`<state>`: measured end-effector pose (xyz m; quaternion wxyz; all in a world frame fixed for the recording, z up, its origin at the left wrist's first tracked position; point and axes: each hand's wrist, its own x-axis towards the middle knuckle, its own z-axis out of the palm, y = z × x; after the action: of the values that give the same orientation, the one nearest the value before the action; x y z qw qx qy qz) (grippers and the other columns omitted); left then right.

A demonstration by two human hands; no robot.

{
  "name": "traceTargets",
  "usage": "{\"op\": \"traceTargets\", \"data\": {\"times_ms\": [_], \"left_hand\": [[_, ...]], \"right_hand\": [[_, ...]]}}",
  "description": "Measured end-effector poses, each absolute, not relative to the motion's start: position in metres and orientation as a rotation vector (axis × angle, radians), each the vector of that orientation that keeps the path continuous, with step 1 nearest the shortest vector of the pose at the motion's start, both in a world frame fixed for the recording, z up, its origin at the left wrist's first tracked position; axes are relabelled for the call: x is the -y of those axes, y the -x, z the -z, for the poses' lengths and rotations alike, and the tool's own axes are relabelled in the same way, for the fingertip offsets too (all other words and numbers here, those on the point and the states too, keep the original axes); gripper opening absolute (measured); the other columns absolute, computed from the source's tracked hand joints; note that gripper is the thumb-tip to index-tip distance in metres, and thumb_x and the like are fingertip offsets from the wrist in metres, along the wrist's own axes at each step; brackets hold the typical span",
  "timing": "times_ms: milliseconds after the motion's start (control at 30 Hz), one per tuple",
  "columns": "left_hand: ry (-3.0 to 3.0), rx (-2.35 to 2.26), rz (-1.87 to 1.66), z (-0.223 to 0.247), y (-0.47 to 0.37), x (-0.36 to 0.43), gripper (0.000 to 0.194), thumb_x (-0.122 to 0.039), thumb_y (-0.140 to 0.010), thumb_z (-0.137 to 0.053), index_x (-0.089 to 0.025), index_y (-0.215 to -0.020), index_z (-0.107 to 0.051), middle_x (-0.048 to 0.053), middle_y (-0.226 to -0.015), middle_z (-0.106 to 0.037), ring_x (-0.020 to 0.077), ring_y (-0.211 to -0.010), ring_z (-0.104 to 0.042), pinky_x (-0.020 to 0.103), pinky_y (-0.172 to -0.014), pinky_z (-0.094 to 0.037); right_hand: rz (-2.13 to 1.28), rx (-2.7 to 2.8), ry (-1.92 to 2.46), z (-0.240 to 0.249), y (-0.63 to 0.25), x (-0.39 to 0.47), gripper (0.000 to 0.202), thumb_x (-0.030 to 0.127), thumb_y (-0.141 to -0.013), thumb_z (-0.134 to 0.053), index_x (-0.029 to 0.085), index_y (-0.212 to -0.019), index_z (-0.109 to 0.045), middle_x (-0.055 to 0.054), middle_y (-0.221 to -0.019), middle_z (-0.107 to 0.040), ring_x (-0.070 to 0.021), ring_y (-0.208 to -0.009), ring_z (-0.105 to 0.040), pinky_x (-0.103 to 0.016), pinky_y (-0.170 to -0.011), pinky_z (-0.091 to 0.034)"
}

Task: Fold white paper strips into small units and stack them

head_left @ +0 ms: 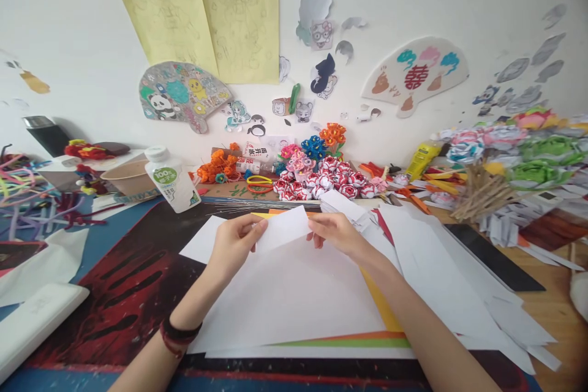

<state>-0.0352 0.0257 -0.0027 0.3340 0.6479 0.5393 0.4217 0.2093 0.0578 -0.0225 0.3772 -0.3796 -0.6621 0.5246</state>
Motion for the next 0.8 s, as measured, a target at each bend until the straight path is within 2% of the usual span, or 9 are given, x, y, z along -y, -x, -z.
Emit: {"op": "traceTargets", "data": {"times_ms": [100, 167, 267, 333, 467, 567, 633, 700, 800], "left_hand": [[-1.79, -1.434, -1.023, 0.006, 0.029, -0.023, 0.033, -0.044, -0.087, -0.051, -0.016, -0.087, -0.068, 0.0, -0.06, -0.061, 0.0131, -0.052, -0.052, 0.023, -0.052, -0.039], [-1.97, -1.529, -1.032, 0.006, 0.026, -0.021, 0.028, -0.039, -0.088, -0.051, -0.018, -0.096, -0.067, 0.004, -0.081, -0.069, 0.0168, -0.066, -0.059, 0.027, -0.061, -0.044], [-2.339, -1.615, -1.105, 0.007, 0.021, -0.019, 0.031, -0.033, -0.089, -0.053, -0.023, -0.117, -0.06, 0.007, -0.118, -0.065, 0.0242, -0.1, -0.057, 0.036, -0.084, -0.043], [-2.521, -1.557, -1.063, 0.008, 0.018, -0.017, 0.038, -0.036, -0.088, -0.055, -0.024, -0.125, -0.055, 0.008, -0.126, -0.061, 0.0266, -0.111, -0.053, 0.039, -0.092, -0.038], [-2.6, -1.395, -0.908, 0.012, 0.011, -0.014, 0.046, -0.045, -0.085, -0.059, -0.024, -0.126, -0.054, 0.009, -0.122, -0.064, 0.0264, -0.109, -0.056, 0.04, -0.093, -0.037], [-2.48, -1.375, -0.915, 0.012, 0.01, -0.012, 0.029, -0.038, -0.09, -0.052, -0.024, -0.114, -0.061, 0.006, -0.104, -0.07, 0.0226, -0.094, -0.062, 0.038, -0.09, -0.038], [-2.318, -1.399, -0.96, 0.011, 0.012, -0.012, 0.026, -0.035, -0.093, -0.045, -0.022, -0.102, -0.066, 0.005, -0.093, -0.072, 0.0201, -0.083, -0.063, 0.034, -0.083, -0.041], [-2.098, -1.402, -1.011, 0.007, 0.014, -0.012, 0.031, -0.038, -0.094, -0.042, -0.019, -0.094, -0.067, 0.005, -0.088, -0.071, 0.0193, -0.078, -0.062, 0.03, -0.073, -0.043], [-1.729, -1.296, -1.032, 0.001, 0.016, -0.013, 0.037, -0.046, -0.089, -0.048, -0.015, -0.092, -0.067, 0.006, -0.085, -0.07, 0.0199, -0.077, -0.062, 0.026, -0.063, -0.044]], "right_hand": [[-1.419, 1.654, 0.952, 0.023, -0.206, -0.055, 0.037, 0.049, -0.077, -0.066, 0.012, -0.075, -0.066, -0.005, -0.067, -0.065, -0.0113, -0.056, -0.057, -0.025, -0.058, -0.046], [-1.431, 1.618, 0.965, 0.025, -0.205, -0.055, 0.039, 0.05, -0.074, -0.069, 0.012, -0.068, -0.063, -0.004, -0.063, -0.064, -0.0109, -0.055, -0.056, -0.025, -0.056, -0.046], [-1.413, 1.573, 1.012, 0.028, -0.204, -0.055, 0.042, 0.052, -0.071, -0.07, 0.013, -0.061, -0.058, -0.002, -0.057, -0.061, -0.01, -0.05, -0.053, -0.023, -0.051, -0.043], [-1.382, 1.554, 1.045, 0.029, -0.204, -0.055, 0.044, 0.053, -0.071, -0.071, 0.014, -0.058, -0.055, 0.0, -0.052, -0.057, -0.0092, -0.048, -0.051, -0.022, -0.048, -0.04], [-1.373, 1.559, 0.992, 0.029, -0.202, -0.054, 0.046, 0.054, -0.069, -0.072, 0.016, -0.056, -0.049, 0.004, -0.049, -0.048, -0.0081, -0.047, -0.047, -0.021, -0.045, -0.036], [-1.406, 1.599, 0.918, 0.029, -0.203, -0.054, 0.047, 0.054, -0.067, -0.074, 0.017, -0.055, -0.047, 0.005, -0.049, -0.045, -0.0078, -0.046, -0.044, -0.021, -0.046, -0.036], [-1.413, 1.612, 0.92, 0.03, -0.204, -0.055, 0.047, 0.054, -0.067, -0.074, 0.017, -0.055, -0.048, 0.005, -0.049, -0.045, -0.0079, -0.046, -0.044, -0.021, -0.045, -0.036], [-1.387, 1.597, 0.963, 0.03, -0.206, -0.057, 0.045, 0.053, -0.07, -0.072, 0.016, -0.056, -0.049, 0.004, -0.05, -0.047, -0.008, -0.047, -0.044, -0.021, -0.046, -0.035], [-1.349, 1.565, 0.997, 0.027, -0.206, -0.057, 0.038, 0.05, -0.074, -0.069, 0.015, -0.063, -0.058, 0.001, -0.059, -0.056, -0.0094, -0.052, -0.05, -0.021, -0.048, -0.037]]}}
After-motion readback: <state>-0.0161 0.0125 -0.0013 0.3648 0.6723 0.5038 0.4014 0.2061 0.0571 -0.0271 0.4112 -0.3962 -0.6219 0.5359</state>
